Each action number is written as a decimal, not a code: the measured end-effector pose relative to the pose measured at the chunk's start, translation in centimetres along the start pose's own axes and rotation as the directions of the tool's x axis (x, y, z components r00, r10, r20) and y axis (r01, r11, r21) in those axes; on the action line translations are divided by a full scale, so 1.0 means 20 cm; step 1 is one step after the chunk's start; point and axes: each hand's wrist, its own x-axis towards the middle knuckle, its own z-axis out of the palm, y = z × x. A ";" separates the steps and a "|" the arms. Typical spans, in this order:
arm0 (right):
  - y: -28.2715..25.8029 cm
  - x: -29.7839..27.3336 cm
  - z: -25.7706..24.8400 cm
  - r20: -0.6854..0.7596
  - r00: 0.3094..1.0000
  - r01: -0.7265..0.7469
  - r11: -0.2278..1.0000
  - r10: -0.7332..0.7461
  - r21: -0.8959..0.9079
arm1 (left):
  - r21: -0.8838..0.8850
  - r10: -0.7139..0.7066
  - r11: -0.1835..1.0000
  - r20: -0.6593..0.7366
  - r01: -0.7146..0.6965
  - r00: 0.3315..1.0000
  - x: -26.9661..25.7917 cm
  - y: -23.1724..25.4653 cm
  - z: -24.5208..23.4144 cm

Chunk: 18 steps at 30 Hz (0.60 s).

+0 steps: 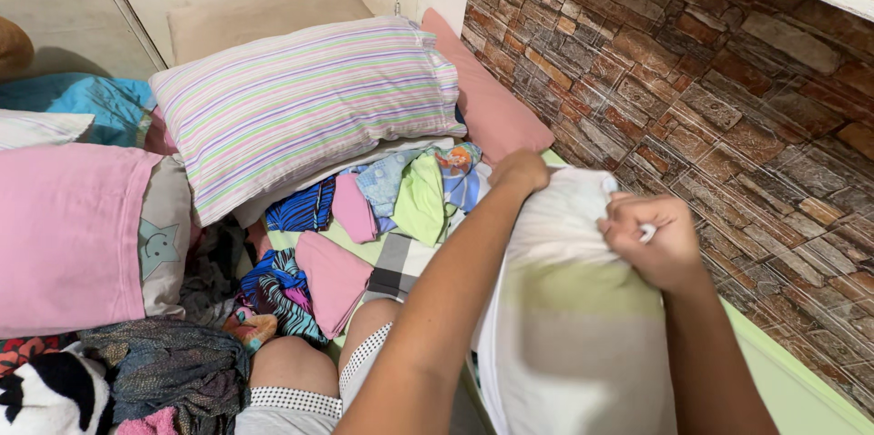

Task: The person folds multiple pillows and cloth items by hand on a bed, smoothing the surfaces and wrapping them together.

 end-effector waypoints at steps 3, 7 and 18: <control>-0.06 -0.02 0.04 0.035 0.999 0.016 1.000 -0.016 -0.009 | -0.049 -0.086 0.995 0.005 0.086 0.996 -0.06 -0.05 0.00; -0.02 0.00 0.04 -0.047 0.991 -0.126 0.992 0.125 -0.017 | -0.172 -0.069 0.983 -0.048 0.059 0.996 -0.23 -0.06 -0.08; 0.38 0.36 -0.12 -0.283 0.945 -0.236 0.941 0.164 -0.243 | -0.230 0.539 0.704 -0.443 -0.672 0.717 -0.94 -0.21 -0.12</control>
